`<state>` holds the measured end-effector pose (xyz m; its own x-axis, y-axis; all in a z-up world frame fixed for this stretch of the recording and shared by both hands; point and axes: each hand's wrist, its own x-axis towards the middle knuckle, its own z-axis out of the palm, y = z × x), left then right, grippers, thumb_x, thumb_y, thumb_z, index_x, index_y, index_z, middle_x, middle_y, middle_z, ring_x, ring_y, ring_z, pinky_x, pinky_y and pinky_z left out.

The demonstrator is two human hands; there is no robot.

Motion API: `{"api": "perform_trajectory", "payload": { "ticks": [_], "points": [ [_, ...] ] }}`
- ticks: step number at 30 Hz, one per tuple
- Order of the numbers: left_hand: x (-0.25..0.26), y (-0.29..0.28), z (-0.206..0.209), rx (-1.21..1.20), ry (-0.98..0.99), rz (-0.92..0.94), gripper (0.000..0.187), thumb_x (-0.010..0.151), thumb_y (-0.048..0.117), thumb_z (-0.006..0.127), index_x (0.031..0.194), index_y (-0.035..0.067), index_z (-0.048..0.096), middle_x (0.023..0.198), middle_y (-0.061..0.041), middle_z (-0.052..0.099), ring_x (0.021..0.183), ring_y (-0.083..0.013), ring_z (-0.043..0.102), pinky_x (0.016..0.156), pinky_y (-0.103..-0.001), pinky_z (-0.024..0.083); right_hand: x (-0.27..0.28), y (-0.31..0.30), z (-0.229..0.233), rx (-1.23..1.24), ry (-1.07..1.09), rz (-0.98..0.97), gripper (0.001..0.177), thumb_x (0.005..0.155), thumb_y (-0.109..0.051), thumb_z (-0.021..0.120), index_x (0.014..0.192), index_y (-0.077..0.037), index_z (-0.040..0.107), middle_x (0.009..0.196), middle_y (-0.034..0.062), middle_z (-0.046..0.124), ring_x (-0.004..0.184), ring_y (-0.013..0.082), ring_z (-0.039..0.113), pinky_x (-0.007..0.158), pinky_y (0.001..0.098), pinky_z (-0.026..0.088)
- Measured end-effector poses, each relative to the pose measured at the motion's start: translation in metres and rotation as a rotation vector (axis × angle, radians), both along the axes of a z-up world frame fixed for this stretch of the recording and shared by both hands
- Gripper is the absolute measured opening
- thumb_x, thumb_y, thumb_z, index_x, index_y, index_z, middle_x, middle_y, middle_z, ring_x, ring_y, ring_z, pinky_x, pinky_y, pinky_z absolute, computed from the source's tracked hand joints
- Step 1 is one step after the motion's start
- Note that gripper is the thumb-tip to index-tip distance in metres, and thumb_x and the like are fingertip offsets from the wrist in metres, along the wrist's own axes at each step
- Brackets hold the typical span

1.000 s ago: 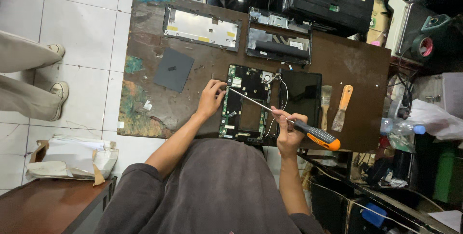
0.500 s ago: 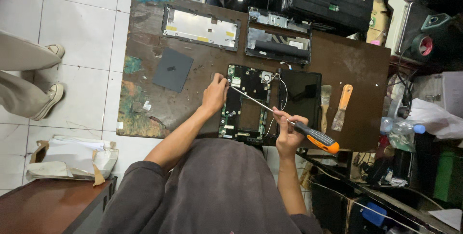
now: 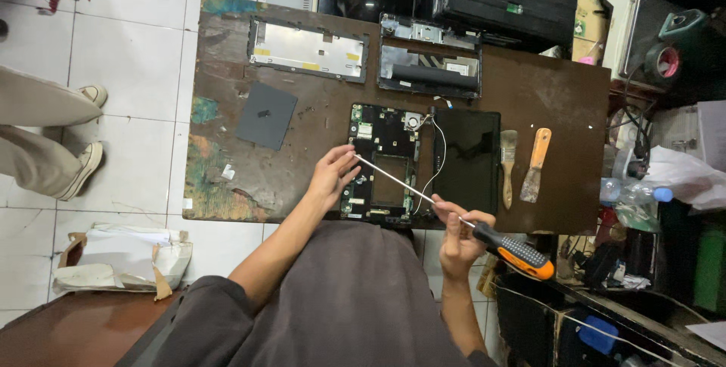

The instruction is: The person uses a screwdriver to remove screws from a disassembled electronic device on a workbench. They carefully unscrew fasteners from the device's frame and place them on the table while working on the internal components.

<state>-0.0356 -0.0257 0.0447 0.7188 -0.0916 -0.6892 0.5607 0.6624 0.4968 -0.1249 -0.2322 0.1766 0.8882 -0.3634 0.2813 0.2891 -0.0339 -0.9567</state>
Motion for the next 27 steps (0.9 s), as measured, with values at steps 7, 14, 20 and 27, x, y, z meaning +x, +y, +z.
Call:
{"api": "perform_trajectory", "payload": {
  "ticks": [7, 14, 20, 27],
  "points": [
    [-0.011, 0.004, -0.02, -0.247, 0.089, 0.097, 0.024, 0.091, 0.012, 0.07, 0.114, 0.008, 0.064, 0.11, -0.004, 0.067, 0.116, -0.0241, 0.063, 0.101, -0.044, 0.05, -0.007, -0.003, -0.002, 0.05, -0.008, 0.013, 0.019, 0.097, -0.003, 0.048, 0.097, -0.009, 0.031, 0.087, 0.0343, 0.067, 0.096, 0.044, 0.069, 0.078, 0.0492, 0.06],
    [-0.025, 0.0, -0.032, -0.293, 0.099, 0.057, 0.023, 0.088, 0.011, 0.073, 0.11, 0.01, 0.066, 0.105, -0.002, 0.071, 0.108, -0.0206, 0.068, 0.093, -0.037, 0.056, -0.017, -0.014, -0.002, 0.068, -0.01, 0.014, 0.018, 0.097, -0.002, 0.048, 0.097, -0.008, 0.03, 0.087, 0.0353, 0.067, 0.094, 0.0452, 0.069, 0.077, 0.0498, 0.061],
    [-0.033, -0.001, -0.004, -0.375, 0.084, 0.051, 0.018, 0.089, 0.012, 0.072, 0.105, 0.011, 0.064, 0.097, -0.002, 0.07, 0.112, -0.0255, 0.066, 0.1, -0.047, 0.051, -0.025, -0.017, 0.001, 0.082, -0.022, -0.002, 0.019, 0.097, -0.004, 0.048, 0.099, -0.008, 0.03, 0.087, 0.0333, 0.068, 0.093, 0.0429, 0.069, 0.076, 0.0464, 0.061],
    [-0.038, -0.006, 0.005, -0.397, 0.019, 0.048, 0.012, 0.089, 0.013, 0.07, 0.099, 0.012, 0.065, 0.096, -0.005, 0.071, 0.112, -0.0283, 0.065, 0.1, -0.048, 0.05, -0.029, -0.026, -0.001, 0.106, -0.044, -0.003, 0.02, 0.096, -0.004, 0.048, 0.099, -0.008, 0.029, 0.085, 0.0339, 0.067, 0.093, 0.0445, 0.069, 0.076, 0.0457, 0.062]
  ]
}}
